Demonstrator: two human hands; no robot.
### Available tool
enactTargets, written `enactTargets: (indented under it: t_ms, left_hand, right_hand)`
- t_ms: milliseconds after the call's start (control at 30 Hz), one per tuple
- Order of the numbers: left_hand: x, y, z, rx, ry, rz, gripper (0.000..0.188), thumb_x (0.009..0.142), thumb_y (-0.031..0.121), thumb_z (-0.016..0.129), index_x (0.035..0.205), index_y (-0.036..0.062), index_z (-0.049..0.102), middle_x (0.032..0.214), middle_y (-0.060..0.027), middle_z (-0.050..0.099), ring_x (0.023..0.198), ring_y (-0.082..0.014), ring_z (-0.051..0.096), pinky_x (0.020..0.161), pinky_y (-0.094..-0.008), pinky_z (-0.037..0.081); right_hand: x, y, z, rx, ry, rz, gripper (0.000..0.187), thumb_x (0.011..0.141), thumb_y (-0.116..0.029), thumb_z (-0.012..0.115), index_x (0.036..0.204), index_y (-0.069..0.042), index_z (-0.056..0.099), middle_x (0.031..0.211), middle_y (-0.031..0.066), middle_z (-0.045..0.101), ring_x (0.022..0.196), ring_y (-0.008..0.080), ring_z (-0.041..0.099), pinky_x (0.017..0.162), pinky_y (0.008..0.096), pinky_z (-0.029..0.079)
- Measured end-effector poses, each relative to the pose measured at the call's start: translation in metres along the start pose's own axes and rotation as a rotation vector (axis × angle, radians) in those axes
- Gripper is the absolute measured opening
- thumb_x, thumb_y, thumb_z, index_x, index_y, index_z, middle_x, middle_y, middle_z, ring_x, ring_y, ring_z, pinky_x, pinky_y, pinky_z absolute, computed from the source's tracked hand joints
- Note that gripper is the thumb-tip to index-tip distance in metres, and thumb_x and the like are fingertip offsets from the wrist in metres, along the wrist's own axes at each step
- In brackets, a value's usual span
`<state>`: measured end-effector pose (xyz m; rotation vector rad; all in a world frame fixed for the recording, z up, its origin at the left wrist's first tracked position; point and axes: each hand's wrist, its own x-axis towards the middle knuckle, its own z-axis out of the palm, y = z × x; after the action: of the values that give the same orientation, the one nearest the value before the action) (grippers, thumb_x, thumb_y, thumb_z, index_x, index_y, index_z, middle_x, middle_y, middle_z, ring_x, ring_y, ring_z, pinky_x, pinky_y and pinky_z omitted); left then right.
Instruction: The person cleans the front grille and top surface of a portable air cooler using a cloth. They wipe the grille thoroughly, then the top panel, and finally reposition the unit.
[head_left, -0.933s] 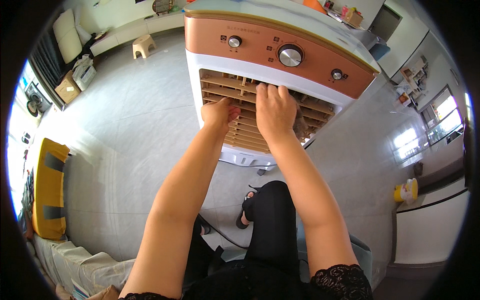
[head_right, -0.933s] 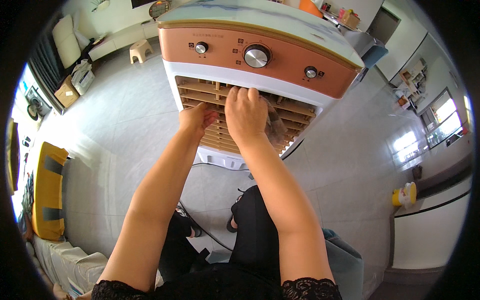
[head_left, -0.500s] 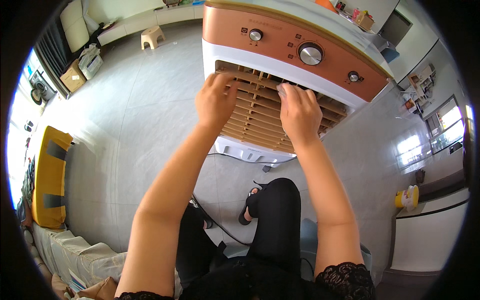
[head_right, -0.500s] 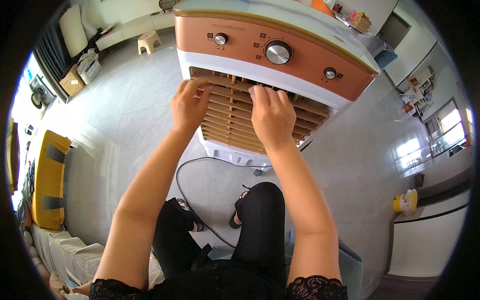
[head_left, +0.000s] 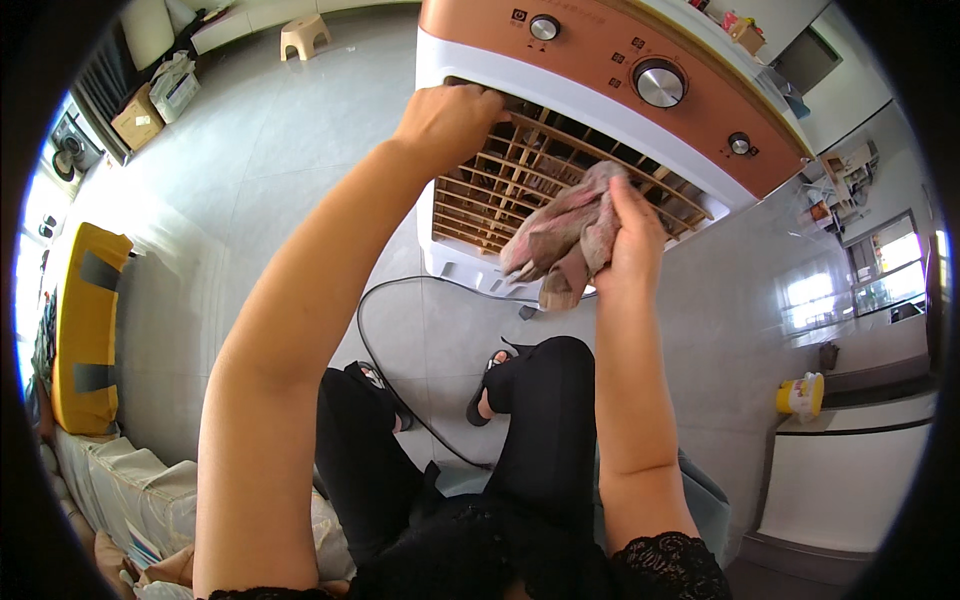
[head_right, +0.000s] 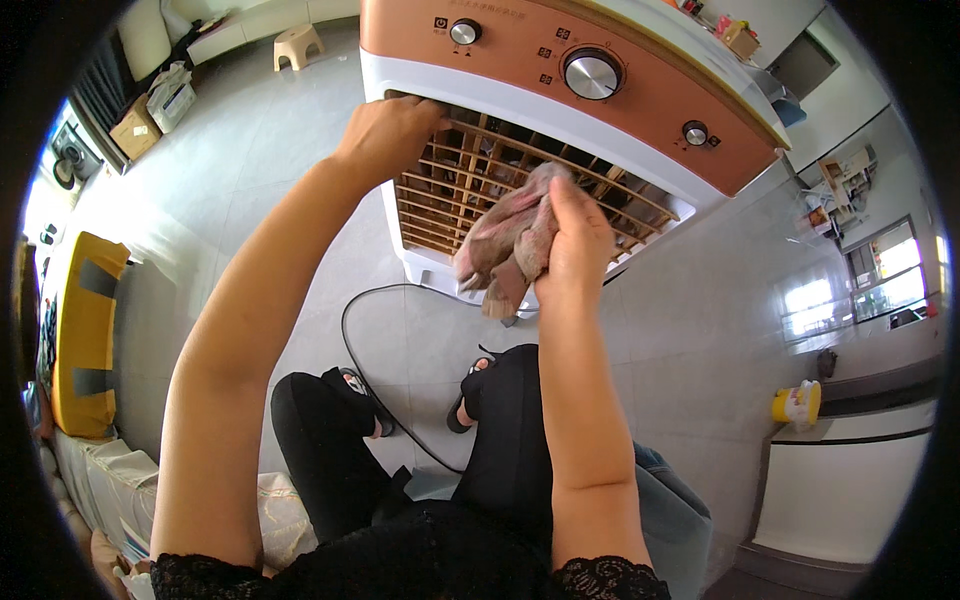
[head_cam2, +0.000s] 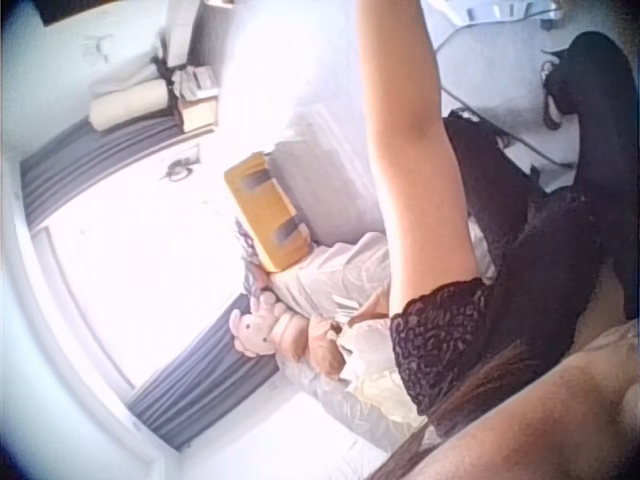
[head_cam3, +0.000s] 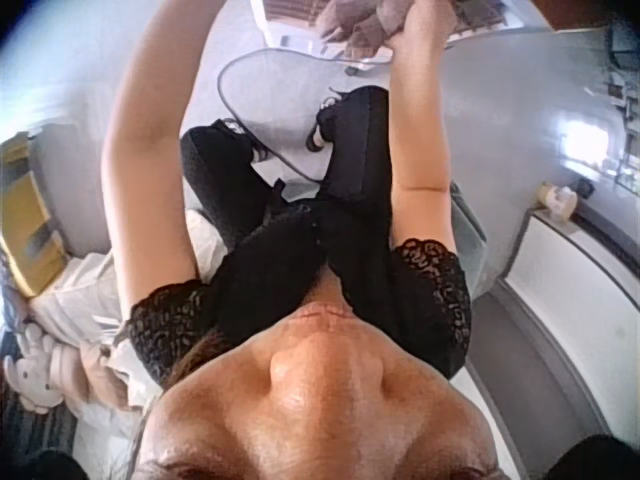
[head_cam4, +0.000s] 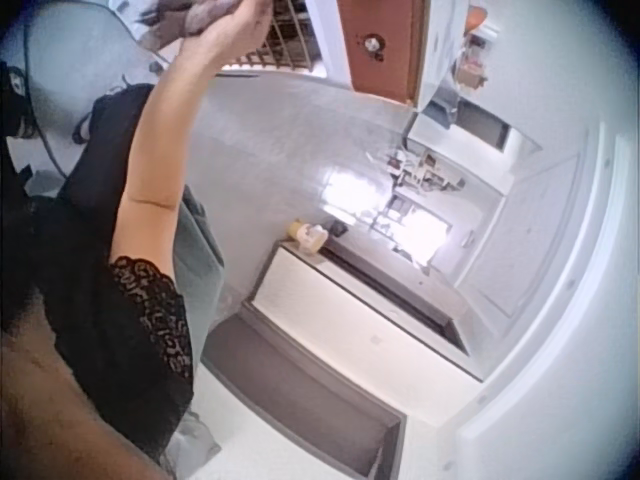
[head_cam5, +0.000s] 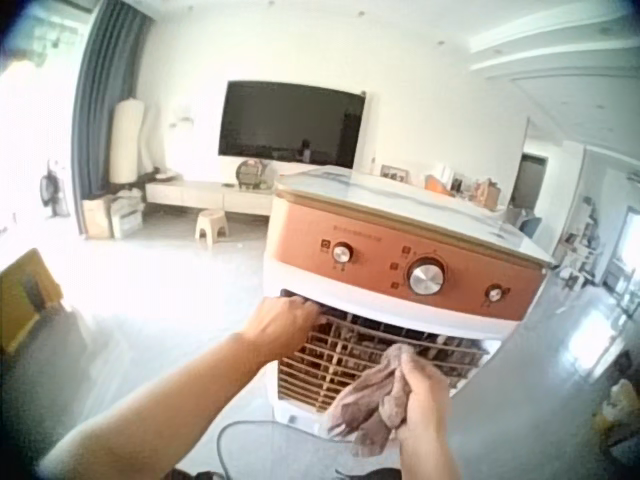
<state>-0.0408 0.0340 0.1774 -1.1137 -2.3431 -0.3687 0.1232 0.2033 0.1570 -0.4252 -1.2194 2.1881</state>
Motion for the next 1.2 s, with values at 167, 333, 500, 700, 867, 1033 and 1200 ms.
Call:
enactTargets:
  t_ms: [167, 333, 500, 700, 867, 1033, 1200]
  left_hand:
    - [-0.002, -0.003, 0.007, -0.098, 0.049, -0.062, 0.020, 0.092, 0.030, 0.057, 0.090, 0.0121, 0.066, 0.086, -0.0084, 0.068, 0.080, -0.0309, 0.065, 0.066, -0.0427, 0.052]
    - [-0.017, 0.002, 0.022, -0.235, 0.244, -0.097, 0.017, 0.092, 0.025, 0.056, 0.102, 0.0155, 0.067, 0.095, -0.0067, 0.067, 0.083, -0.0318, 0.064, 0.069, -0.0424, 0.053]
    - [-0.062, -0.004, 0.034, -0.406, 0.506, -0.146, 0.030, 0.090, 0.007, 0.059, 0.119, 0.0124, 0.061, 0.121, -0.0096, 0.062, 0.086, -0.0271, 0.068, 0.069, -0.0339, 0.056]
    - [-0.109, 0.024, 0.064, -0.560, 0.464, -0.298, 0.039, 0.089, 0.003, 0.057, 0.128, 0.0072, 0.056, 0.132, -0.0145, 0.055, 0.103, -0.0301, 0.064, 0.081, -0.0340, 0.056]
    - [-0.091, 0.028, 0.057, -0.567, 0.516, -0.258, 0.045, 0.086, 0.000, 0.058, 0.130, 0.0049, 0.053, 0.137, -0.0163, 0.051, 0.120, -0.0343, 0.054, 0.096, -0.0398, 0.047]
    - [-0.080, 0.020, 0.053, -0.588, 0.609, -0.241, 0.046, 0.084, -0.004, 0.057, 0.129, 0.0048, 0.053, 0.126, -0.0175, 0.054, 0.111, -0.0355, 0.055, 0.092, -0.0404, 0.048]
    - [-0.070, 0.015, 0.049, -0.482, 0.537, -0.338, 0.050, 0.079, -0.003, 0.062, 0.127, 0.0079, 0.053, 0.125, -0.0154, 0.047, 0.100, -0.0315, 0.056, 0.080, -0.0386, 0.051]
  right_hand:
    - [0.015, 0.015, 0.017, -0.886, 0.208, -0.921, 0.023, 0.087, -0.018, 0.066, 0.104, -0.002, 0.064, 0.099, 0.0127, 0.061, 0.091, 0.0241, 0.058, 0.079, 0.0360, 0.048]
    - [0.019, 0.073, 0.046, -1.386, -0.161, -1.407, 0.027, 0.082, -0.025, 0.068, 0.105, -0.010, 0.066, 0.105, 0.0108, 0.055, 0.092, 0.0286, 0.052, 0.078, 0.0386, 0.047]
    - [0.033, 0.033, 0.004, -1.705, -0.268, -1.509, 0.039, 0.074, -0.008, 0.071, 0.112, -0.015, 0.067, 0.103, 0.0000, 0.060, 0.084, 0.0221, 0.053, 0.075, 0.0337, 0.047]
    - [0.032, 0.028, -0.002, -1.682, -0.104, -1.376, 0.030, 0.080, -0.008, 0.070, 0.110, -0.011, 0.066, 0.104, 0.0030, 0.064, 0.091, 0.0260, 0.057, 0.078, 0.0356, 0.048]
    - [0.030, 0.041, 0.048, -1.282, -0.201, -1.613, 0.020, 0.079, -0.010, 0.072, 0.099, -0.008, 0.070, 0.097, 0.0022, 0.064, 0.082, 0.0217, 0.059, 0.070, 0.0324, 0.050]
    - [0.046, 0.065, 0.109, -1.382, -0.272, -1.762, 0.008, 0.076, -0.012, 0.064, 0.082, -0.008, 0.061, 0.074, 0.0025, 0.056, 0.071, 0.0203, 0.051, 0.060, 0.0287, 0.047]
    - [0.042, 0.052, 0.097, -1.516, -0.350, -1.708, 0.012, 0.073, -0.011, 0.064, 0.084, -0.008, 0.060, 0.072, 0.0028, 0.053, 0.071, 0.0211, 0.051, 0.059, 0.0297, 0.047]
